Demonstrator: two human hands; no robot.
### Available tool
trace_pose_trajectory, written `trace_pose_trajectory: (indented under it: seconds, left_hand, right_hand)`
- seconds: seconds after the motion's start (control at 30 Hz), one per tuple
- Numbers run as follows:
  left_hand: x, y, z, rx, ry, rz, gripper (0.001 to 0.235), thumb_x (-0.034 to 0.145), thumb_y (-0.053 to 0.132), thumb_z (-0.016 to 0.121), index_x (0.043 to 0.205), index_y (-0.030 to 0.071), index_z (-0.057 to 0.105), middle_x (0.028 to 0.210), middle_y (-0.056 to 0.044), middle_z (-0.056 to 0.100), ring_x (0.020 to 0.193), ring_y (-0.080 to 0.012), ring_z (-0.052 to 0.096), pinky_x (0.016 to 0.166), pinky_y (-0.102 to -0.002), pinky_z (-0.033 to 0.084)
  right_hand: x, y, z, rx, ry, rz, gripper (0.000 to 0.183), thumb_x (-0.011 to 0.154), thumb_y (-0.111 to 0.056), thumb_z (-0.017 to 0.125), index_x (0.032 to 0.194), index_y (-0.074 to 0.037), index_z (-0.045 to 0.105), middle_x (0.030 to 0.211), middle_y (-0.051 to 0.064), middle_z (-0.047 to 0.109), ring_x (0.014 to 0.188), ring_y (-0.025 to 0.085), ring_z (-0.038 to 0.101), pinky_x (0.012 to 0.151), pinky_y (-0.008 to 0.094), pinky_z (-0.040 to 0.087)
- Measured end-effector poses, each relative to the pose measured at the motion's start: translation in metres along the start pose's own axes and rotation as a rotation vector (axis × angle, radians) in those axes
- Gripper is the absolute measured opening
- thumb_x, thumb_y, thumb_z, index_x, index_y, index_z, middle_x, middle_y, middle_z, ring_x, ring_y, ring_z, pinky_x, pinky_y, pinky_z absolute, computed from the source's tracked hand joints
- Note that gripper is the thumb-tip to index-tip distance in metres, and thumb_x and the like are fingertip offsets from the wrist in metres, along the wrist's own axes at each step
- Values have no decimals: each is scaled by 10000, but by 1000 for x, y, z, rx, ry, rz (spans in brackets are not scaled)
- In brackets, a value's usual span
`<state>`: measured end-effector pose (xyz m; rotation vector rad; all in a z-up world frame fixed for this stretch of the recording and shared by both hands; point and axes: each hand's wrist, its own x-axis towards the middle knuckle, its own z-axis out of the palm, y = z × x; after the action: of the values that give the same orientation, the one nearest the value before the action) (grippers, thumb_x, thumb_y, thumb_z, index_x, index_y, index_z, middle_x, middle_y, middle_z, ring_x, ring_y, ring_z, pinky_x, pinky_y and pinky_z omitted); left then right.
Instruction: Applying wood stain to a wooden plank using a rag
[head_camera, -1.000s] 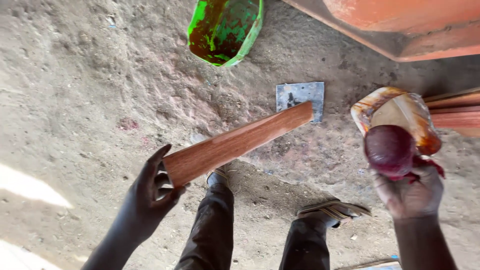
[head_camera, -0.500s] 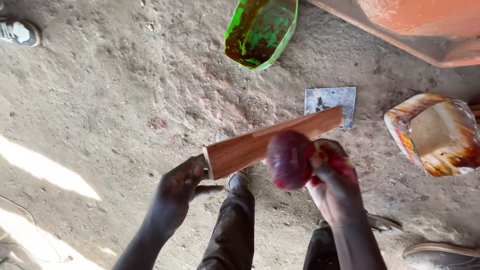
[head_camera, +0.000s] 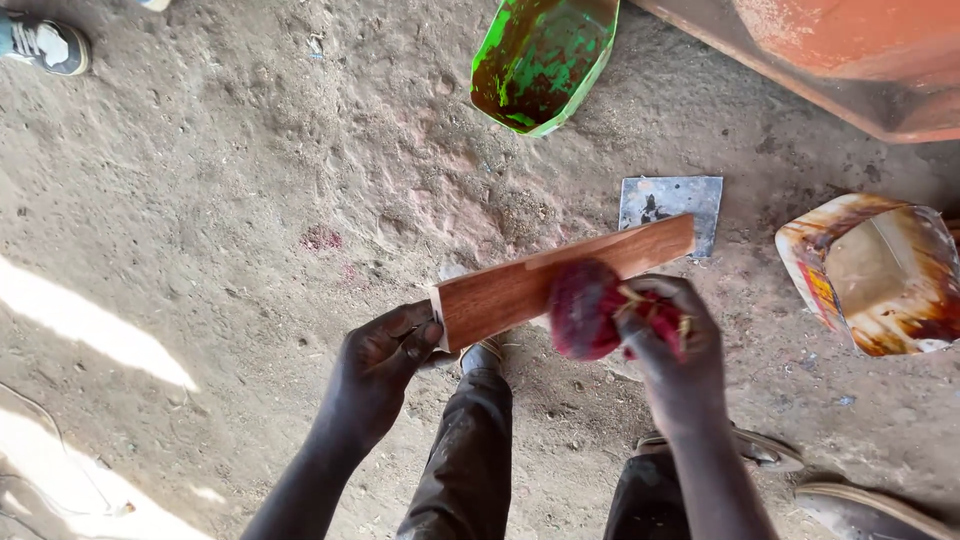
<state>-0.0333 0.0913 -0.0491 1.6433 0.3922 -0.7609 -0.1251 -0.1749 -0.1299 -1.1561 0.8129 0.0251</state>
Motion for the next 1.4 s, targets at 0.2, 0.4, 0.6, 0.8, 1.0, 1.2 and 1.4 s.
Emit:
trace_pose_trajectory:
  seconds: [0.2, 0.4, 0.6, 0.8, 1.0, 1.2, 1.4]
  left_hand:
    - [-6, 9, -2, -5, -68, 53, 311, 962, 332, 639, 931, 37, 734, 865, -35, 720, 873, -161, 707, 857, -397, 648]
    - [11, -22, -16, -49, 158, -86, 249, 916, 154, 672, 1027, -62, 728, 949, -147, 700, 884, -231, 698, 875, -435, 694]
    - [16, -32, -24, 56, 238, -165, 340, 975, 165, 585, 1195, -64, 705, 1043, -185, 753, 930, -277, 765, 876, -400, 686]
    - [22, -38, -21, 22, 338, -205, 339, 999, 151, 534, 1211, -68, 681, 1021, -224, 735, 964, -306, 763, 898, -421, 668]
    - [30, -45, -24, 118, 360, -264, 343, 1015, 122, 473, 1189, -83, 686, 1004, -217, 719, 952, -287, 752, 884, -411, 677]
    - [47, -76, -40, 100, 365, -258, 350, 1028, 136, 476, 1253, -39, 679, 1032, -193, 742, 960, -267, 755, 890, -408, 668]
    - [47, -84, -45, 74, 321, -232, 360, 1022, 152, 475, 1238, -59, 671, 1044, -207, 739, 955, -271, 754, 890, -427, 669]
  right_hand:
    - [-52, -55, 72, -200, -392, -245, 311, 874, -128, 722, 1166, -74, 632, 1088, 74, 651, 1013, 190, 701, 922, 301, 591]
    - [4, 1, 17, -559, -110, -423, 266, 873, 50, 717, 1112, -47, 651, 1058, 102, 625, 669, 119, 600, 513, 220, 511]
    - [78, 75, -65, -829, 342, -387, 329, 863, -47, 695, 1184, 13, 661, 1167, 207, 623, 1050, 363, 615, 885, 436, 492]
    - [-1, 9, 52, -561, -50, -501, 202, 896, 85, 741, 1012, -43, 635, 929, 85, 662, 593, 110, 652, 512, 251, 553]
    - [12, 36, 34, -634, -302, -487, 503, 711, 156, 773, 1130, -96, 654, 1031, 74, 624, 637, 87, 662, 404, 214, 478]
    - [115, 76, -90, -1060, 206, -300, 521, 761, 83, 747, 1258, -44, 657, 1189, 175, 601, 946, 331, 653, 755, 450, 534]
    - [146, 72, -111, -1342, 230, -468, 505, 696, 23, 720, 1194, -58, 709, 1183, 209, 610, 990, 432, 621, 794, 507, 519]
